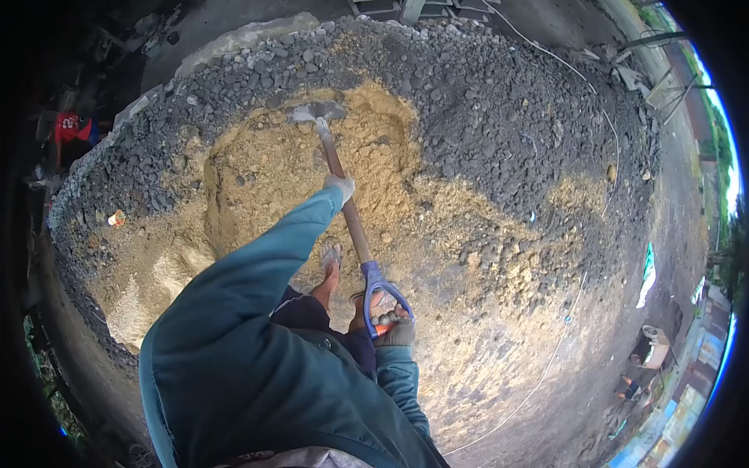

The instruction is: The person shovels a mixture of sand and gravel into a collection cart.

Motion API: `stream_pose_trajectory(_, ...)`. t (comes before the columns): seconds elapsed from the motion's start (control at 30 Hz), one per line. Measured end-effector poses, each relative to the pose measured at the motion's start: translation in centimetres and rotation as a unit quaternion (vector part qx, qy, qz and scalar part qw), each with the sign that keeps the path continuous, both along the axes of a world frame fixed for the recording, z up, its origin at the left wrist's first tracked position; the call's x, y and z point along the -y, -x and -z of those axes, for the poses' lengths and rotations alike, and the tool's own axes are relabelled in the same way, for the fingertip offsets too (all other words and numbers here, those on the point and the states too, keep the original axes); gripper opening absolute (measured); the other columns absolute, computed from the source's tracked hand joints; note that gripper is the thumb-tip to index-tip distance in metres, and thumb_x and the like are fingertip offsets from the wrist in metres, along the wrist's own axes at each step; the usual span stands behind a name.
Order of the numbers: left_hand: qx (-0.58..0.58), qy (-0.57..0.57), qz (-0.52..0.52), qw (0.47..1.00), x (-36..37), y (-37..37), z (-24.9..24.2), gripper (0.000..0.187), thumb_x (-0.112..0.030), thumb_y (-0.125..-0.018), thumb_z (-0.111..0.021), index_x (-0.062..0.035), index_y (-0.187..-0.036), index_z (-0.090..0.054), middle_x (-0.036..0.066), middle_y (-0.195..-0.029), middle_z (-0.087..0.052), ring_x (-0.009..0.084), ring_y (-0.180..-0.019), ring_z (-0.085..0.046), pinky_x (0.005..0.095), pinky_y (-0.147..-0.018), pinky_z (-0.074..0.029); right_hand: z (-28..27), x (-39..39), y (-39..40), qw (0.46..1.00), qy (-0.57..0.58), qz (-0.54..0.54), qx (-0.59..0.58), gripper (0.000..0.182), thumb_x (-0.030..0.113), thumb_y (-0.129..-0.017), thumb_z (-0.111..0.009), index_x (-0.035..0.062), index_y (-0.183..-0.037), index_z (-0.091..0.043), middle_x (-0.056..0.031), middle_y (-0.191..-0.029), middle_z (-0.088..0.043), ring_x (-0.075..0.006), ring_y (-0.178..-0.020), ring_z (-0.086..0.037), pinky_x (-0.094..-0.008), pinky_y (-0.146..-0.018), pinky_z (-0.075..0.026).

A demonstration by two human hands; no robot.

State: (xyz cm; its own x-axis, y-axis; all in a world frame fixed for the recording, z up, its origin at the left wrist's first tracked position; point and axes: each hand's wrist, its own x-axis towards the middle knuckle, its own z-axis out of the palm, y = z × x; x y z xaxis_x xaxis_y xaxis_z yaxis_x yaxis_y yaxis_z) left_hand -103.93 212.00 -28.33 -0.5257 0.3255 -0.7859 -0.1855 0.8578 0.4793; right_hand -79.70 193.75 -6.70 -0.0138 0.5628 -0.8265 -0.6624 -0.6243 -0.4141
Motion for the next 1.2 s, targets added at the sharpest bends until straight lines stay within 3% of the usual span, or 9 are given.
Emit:
stream_pose_trajectory(0.07, -0.116, 0.071, 0.084, 0.987, -0.4, -1.1, 1.4, 0.038, -0.024, -0.077, -0.069, 0.0030, -0.102, -0.058, 0.021, -0.098, -0.065, 0.0349, -0.086, -0.067, 0.0430, -0.074, -0.054, 1.5, 3.8, -2.8, 1.000, 0.026, 0.017, -0.003, 0.014, 0.019, -0.083, -0.062, 0.0084, -0.092, -0.058, -0.0061, -0.056, -0.050, -0.0269, -0.051, -0.055, -0.0484, -0.052, -0.051)
stream_pose_trajectory(0.2, 0.042, 0.009, 0.102, 0.994, 5.3, -7.0, -0.9, 0.036, -0.026, -0.077, -0.070, 0.0031, -0.096, -0.058, 0.020, -0.091, -0.066, 0.0327, -0.078, -0.066, 0.0435, -0.070, -0.054, -0.1, 8.7, -7.8, 0.995, 0.078, 0.055, 0.023, 0.015, 0.021, -0.084, -0.062, 0.0097, -0.094, -0.059, -0.0046, -0.055, -0.049, -0.0279, -0.050, -0.054, -0.0496, -0.051, -0.051)
stream_pose_trajectory(0.4, 0.141, 0.005, 0.011, 0.990, 10.7, -14.4, -0.6, 0.023, -0.022, -0.082, -0.064, -0.0012, -0.086, -0.057, 0.010, -0.073, -0.059, 0.0260, -0.064, -0.060, 0.0470, -0.059, -0.051, -4.1, 11.5, -15.9, 0.995, 0.051, 0.023, 0.088, 0.037, 0.032, -0.087, -0.062, 0.0119, -0.059, -0.049, -0.0081, -0.054, -0.052, -0.0286, -0.049, -0.055, -0.0469, -0.053, -0.050)
stream_pose_trajectory(0.5, 0.413, -0.094, -0.217, 0.880, 14.9, -14.9, 3.5, 0.009, -0.016, -0.085, -0.056, -0.0074, -0.083, -0.054, 0.007, -0.069, -0.052, 0.0265, -0.058, -0.054, 0.0503, -0.059, -0.050, -9.4, 8.4, -16.4, 0.963, -0.108, -0.105, 0.221, 0.034, 0.027, -0.081, -0.070, -0.0024, -0.097, -0.064, -0.0082, -0.067, -0.062, -0.0190, -0.052, -0.059, -0.0342, -0.052, -0.051)
stream_pose_trajectory(0.6, 0.410, -0.051, -0.312, 0.856, 14.8, -12.8, -2.6, 0.003, -0.011, -0.086, -0.052, -0.0123, -0.086, -0.049, 0.008, -0.072, -0.049, 0.0298, -0.063, -0.052, 0.0550, -0.067, -0.050, -10.5, 5.7, -17.4, 0.886, -0.207, -0.212, 0.355, 0.054, 0.031, -0.077, -0.072, -0.0057, -0.114, -0.062, -0.0106, -0.083, -0.067, -0.0150, -0.059, -0.059, -0.0288, -0.056, -0.049)
stream_pose_trajectory(0.83, 0.290, -0.140, -0.368, 0.872, 8.7, -11.5, -9.2, 0.017, -0.025, -0.094, -0.042, -0.0117, -0.085, -0.049, 0.009, -0.073, -0.049, 0.0316, -0.057, -0.051, 0.0545, -0.058, -0.050, -7.8, -5.4, -21.9, 0.925, -0.201, -0.287, 0.150, 0.058, 0.042, -0.084, -0.067, -0.0054, -0.116, -0.061, -0.0074, -0.086, -0.065, -0.0136, -0.071, -0.059, -0.0272, -0.065, -0.048)
stream_pose_trajectory(0.97, 0.342, -0.336, -0.456, 0.750, 9.4, -16.5, -12.3, 0.012, -0.025, -0.084, -0.052, -0.0134, -0.085, -0.049, 0.009, -0.073, -0.049, 0.0331, -0.065, -0.053, 0.0590, -0.069, -0.049, -8.9, -11.5, -28.6, 0.813, -0.388, -0.409, 0.146, 0.065, 0.057, -0.089, -0.054, -0.0038, -0.108, -0.066, -0.0072, -0.082, -0.066, -0.0156, -0.072, -0.060, -0.0290, -0.064, -0.045)
stream_pose_trajectory(1.13, 0.280, -0.176, -0.630, 0.703, 12.5, -19.9, -13.6, 0.030, -0.025, -0.075, -0.059, -0.0121, -0.100, -0.048, 0.015, -0.086, -0.051, 0.0346, -0.074, -0.053, 0.0609, -0.074, -0.047, -13.0, -17.4, -32.3, 0.613, -0.512, -0.563, 0.212, 0.057, 0.050, -0.095, -0.043, 0.0010, -0.091, -0.071, -0.0090, -0.075, -0.067, -0.0224, -0.068, -0.060, -0.0354, -0.065, -0.045)
stream_pose_trajectory(1.2, 0.219, -0.169, -0.634, 0.722, 15.1, -22.2, -8.9, 0.035, -0.028, -0.076, -0.059, -0.0117, -0.104, -0.048, 0.016, -0.090, -0.053, 0.0356, -0.078, -0.053, 0.0592, -0.076, -0.047, -12.5, -17.1, -32.7, 0.642, -0.481, -0.551, 0.227, 0.050, 0.043, -0.095, -0.043, 0.0017, -0.086, -0.071, -0.0096, -0.072, -0.065, -0.0265, -0.067, -0.060, -0.0381, -0.067, -0.045)
